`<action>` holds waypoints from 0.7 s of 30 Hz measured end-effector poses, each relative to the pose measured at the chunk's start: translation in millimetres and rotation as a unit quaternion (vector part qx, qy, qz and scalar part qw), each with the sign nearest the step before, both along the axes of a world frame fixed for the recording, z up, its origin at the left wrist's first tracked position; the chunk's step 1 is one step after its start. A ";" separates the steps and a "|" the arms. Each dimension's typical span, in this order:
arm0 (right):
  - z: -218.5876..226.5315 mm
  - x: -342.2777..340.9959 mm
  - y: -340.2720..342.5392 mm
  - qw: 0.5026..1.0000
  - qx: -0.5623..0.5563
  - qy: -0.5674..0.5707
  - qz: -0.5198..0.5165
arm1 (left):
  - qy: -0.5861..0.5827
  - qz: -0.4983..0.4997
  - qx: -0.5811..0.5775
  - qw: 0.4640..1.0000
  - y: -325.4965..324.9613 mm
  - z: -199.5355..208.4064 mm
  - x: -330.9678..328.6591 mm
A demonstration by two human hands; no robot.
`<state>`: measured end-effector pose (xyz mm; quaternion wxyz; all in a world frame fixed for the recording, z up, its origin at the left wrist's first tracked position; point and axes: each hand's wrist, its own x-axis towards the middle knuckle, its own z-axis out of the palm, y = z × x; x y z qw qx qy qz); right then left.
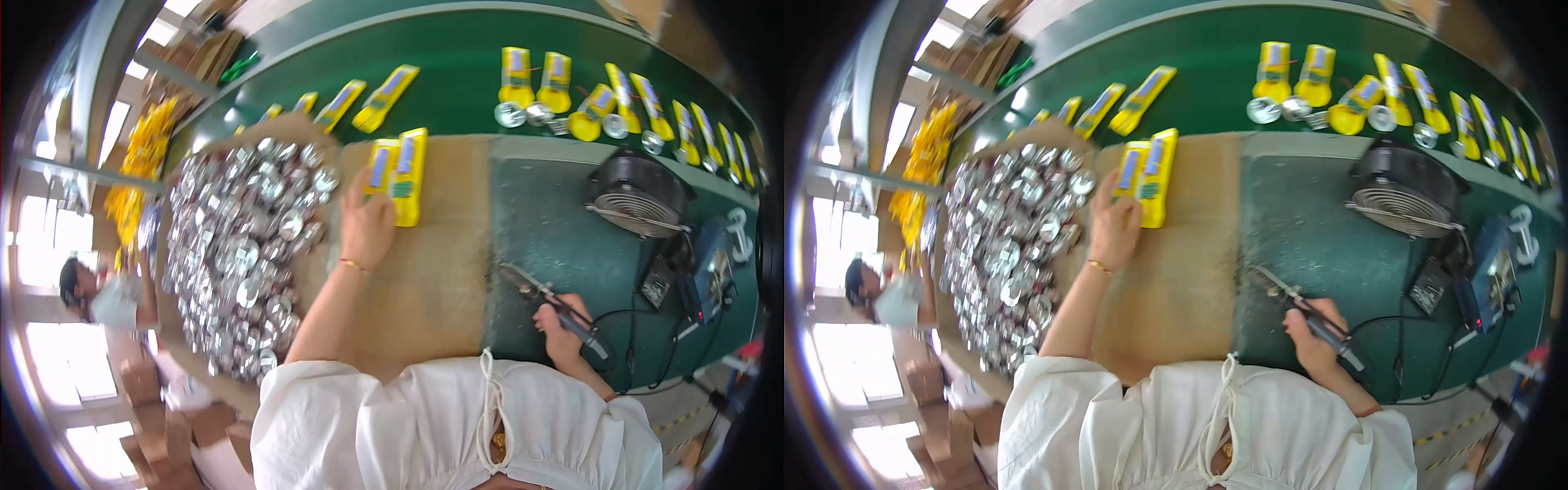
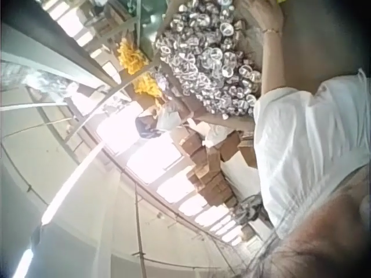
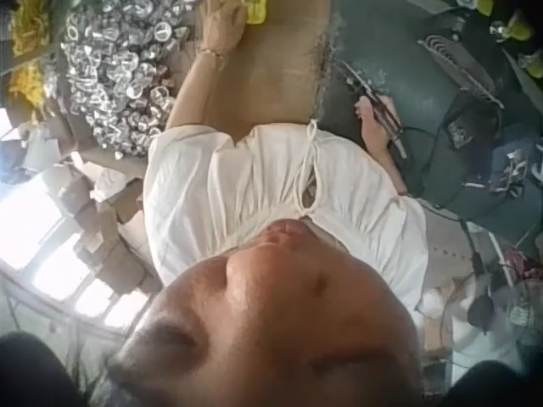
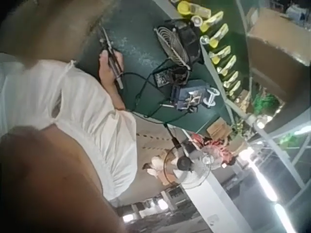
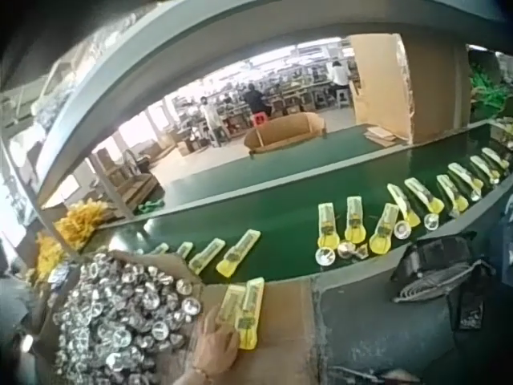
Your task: Soldering wires onto a circuit board for the assembly of light fixtures.
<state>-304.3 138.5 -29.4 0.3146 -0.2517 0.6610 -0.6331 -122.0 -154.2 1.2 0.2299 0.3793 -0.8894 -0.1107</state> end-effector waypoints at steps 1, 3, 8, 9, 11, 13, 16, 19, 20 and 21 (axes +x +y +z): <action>-0.4 0.5 0.0 1.000 -0.004 0.014 0.019 | -0.019 0.034 -0.023 0.999 22.1 7.3 8.0; -0.4 0.8 -0.3 0.999 0.020 0.036 -0.020 | -0.043 0.055 -0.026 0.997 54.6 12.9 9.5; 5.9 2.5 -5.8 1.000 -0.017 0.021 -0.011 | -0.025 0.043 0.017 0.999 122.5 13.5 45.3; 6.5 2.8 -3.5 1.000 -0.013 0.023 -0.013 | 0.004 0.075 0.034 0.997 125.3 16.4 53.3; 3.2 2.4 -2.4 0.999 -0.020 0.030 -0.010 | 0.006 0.158 -0.011 0.987 117.4 17.4 74.8; 2.2 4.3 -1.0 0.999 -0.021 0.031 -0.009 | -0.066 0.196 -0.117 0.971 87.1 17.7 99.3; 8.9 9.8 -1.5 0.999 -0.022 0.036 -0.002 | -0.184 0.114 -0.227 0.950 42.7 15.4 119.7; 14.0 15.7 1.0 0.999 -0.032 0.030 -0.001 | -0.230 0.092 -0.216 0.945 24.6 8.0 116.8; 15.8 18.6 2.0 0.999 -0.039 0.024 0.002 | -0.251 0.098 -0.212 0.939 23.0 9.2 118.1; 17.0 20.0 4.1 0.999 -0.045 0.021 0.003 | -0.254 0.094 -0.224 0.936 19.7 7.6 117.1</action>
